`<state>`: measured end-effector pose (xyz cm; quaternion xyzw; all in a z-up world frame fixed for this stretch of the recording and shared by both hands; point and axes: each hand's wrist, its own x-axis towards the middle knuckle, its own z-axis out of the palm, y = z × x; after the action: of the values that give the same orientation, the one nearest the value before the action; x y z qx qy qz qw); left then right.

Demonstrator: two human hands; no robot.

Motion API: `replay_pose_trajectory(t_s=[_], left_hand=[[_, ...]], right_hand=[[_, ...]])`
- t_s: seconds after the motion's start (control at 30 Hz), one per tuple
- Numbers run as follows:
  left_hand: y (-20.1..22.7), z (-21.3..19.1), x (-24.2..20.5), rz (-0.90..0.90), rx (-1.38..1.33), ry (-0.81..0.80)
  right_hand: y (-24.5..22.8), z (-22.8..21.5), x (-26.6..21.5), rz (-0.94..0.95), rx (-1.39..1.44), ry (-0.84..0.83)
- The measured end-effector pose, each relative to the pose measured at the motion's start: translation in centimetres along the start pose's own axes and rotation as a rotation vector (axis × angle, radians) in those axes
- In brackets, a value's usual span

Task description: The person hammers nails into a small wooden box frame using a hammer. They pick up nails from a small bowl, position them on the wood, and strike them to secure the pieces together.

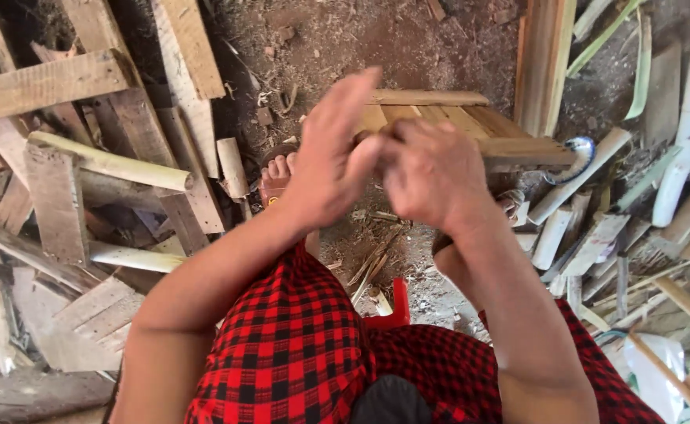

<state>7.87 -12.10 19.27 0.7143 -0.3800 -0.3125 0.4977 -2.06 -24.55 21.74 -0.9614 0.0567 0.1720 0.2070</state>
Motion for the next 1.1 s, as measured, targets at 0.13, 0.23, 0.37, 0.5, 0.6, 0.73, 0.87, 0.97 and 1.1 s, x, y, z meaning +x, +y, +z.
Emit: replay_pose_trajectory(t_s=[0.13, 0.23, 0.37, 0.5, 0.6, 0.73, 0.87, 0.97, 1.1], left_hand=[[-1.6, -0.8, 2.4, -0.060, -0.030, -0.207], [-2.2, -1.3, 3.2, -0.113, -0.233, -0.322], [-2.2, -1.0, 2.9, -0.112, -0.220, -0.266], [-2.2, -0.8, 2.7, -0.060, -0.237, -0.201], [-2.9, -0.6, 2.2, -0.071, -0.208, -0.241], [-2.4, -0.5, 2.7, -0.079, -0.222, -0.175], [-0.7, -1.0, 2.7, -0.116, -0.169, -0.075], [-2.1, -0.5, 2.1, 0.014, -0.318, 0.079], [-8.0, 2.9, 0.2, 0.216, -0.351, 0.096]], right_hand=[[0.7, -1.3, 1.6, 0.143, 0.120, -0.021], [0.9, -2.7, 3.3, 0.294, 0.175, -0.266], [1.2, -2.5, 4.5, 0.303, 0.110, -0.525], [1.0, -2.7, 4.8, 0.376, 0.160, -0.554], [1.1, -1.7, 4.4, 0.304, 0.109, -0.531], [0.1, -2.9, 4.9, 0.363, 0.107, -0.509], [-0.7, -4.0, 4.8, 0.512, 0.199, -0.398], [-0.6, -5.0, 5.4, 0.488, 0.229, -0.251], [1.9, -3.1, 4.0, 0.407, 0.466, 0.007]])
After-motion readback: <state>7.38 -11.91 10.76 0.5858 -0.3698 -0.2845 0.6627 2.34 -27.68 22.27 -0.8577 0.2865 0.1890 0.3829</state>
